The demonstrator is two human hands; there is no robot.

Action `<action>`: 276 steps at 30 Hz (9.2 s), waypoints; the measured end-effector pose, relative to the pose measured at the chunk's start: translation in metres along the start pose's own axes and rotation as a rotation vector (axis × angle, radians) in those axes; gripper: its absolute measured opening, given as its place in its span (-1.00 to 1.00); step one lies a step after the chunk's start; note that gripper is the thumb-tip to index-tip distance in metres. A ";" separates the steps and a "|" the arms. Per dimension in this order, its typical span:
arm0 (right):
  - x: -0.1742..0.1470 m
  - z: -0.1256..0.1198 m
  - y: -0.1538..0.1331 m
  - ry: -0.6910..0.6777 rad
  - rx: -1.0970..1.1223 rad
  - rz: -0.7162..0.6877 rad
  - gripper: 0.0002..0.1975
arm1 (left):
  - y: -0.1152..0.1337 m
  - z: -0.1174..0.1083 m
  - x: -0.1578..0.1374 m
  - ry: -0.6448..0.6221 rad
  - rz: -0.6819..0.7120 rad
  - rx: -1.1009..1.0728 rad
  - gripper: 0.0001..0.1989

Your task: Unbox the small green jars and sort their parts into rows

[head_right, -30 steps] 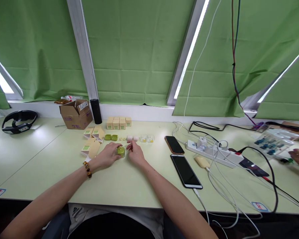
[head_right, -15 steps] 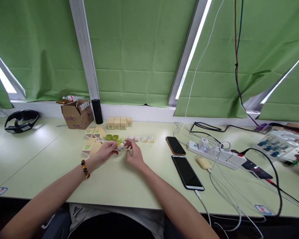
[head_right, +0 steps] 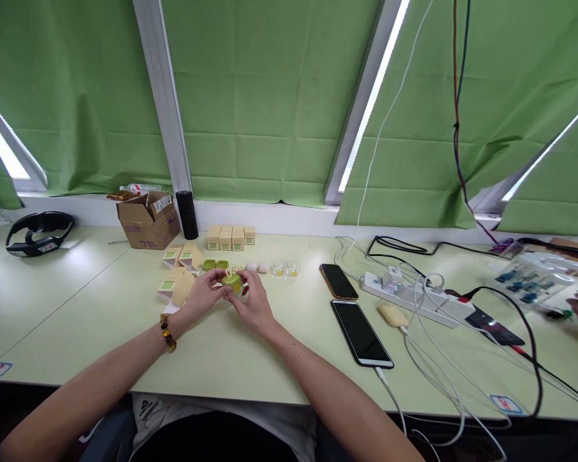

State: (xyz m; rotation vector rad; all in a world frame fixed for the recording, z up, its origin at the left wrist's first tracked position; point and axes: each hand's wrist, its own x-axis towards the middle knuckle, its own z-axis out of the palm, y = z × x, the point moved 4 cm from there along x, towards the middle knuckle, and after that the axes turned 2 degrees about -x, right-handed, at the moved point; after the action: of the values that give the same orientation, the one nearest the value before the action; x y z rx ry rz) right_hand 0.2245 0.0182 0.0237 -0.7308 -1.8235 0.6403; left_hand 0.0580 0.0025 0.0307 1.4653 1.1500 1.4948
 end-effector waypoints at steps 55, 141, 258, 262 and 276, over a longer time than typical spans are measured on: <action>-0.001 -0.008 -0.010 0.107 0.095 -0.071 -0.42 | 0.014 0.012 -0.009 -0.269 -0.089 -0.446 -0.59; 0.034 -0.081 0.067 -0.362 -1.170 0.516 -0.74 | -0.008 -0.012 0.003 0.131 -0.210 -0.310 -0.58; 0.013 0.006 0.013 0.004 0.335 0.121 -0.54 | 0.020 -0.002 -0.012 -0.132 0.396 0.238 -0.54; 0.012 0.009 0.012 0.010 0.355 0.105 -0.54 | 0.021 0.000 -0.012 -0.148 0.376 0.254 -0.53; 0.011 0.010 0.005 0.127 0.441 0.129 -0.48 | 0.014 -0.002 -0.010 0.007 0.473 0.362 -0.59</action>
State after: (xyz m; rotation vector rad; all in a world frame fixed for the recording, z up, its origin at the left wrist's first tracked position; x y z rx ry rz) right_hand 0.2134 0.0291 0.0236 -0.5776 -1.4565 1.0168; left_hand 0.0579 -0.0114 0.0405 2.0935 1.1744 1.6555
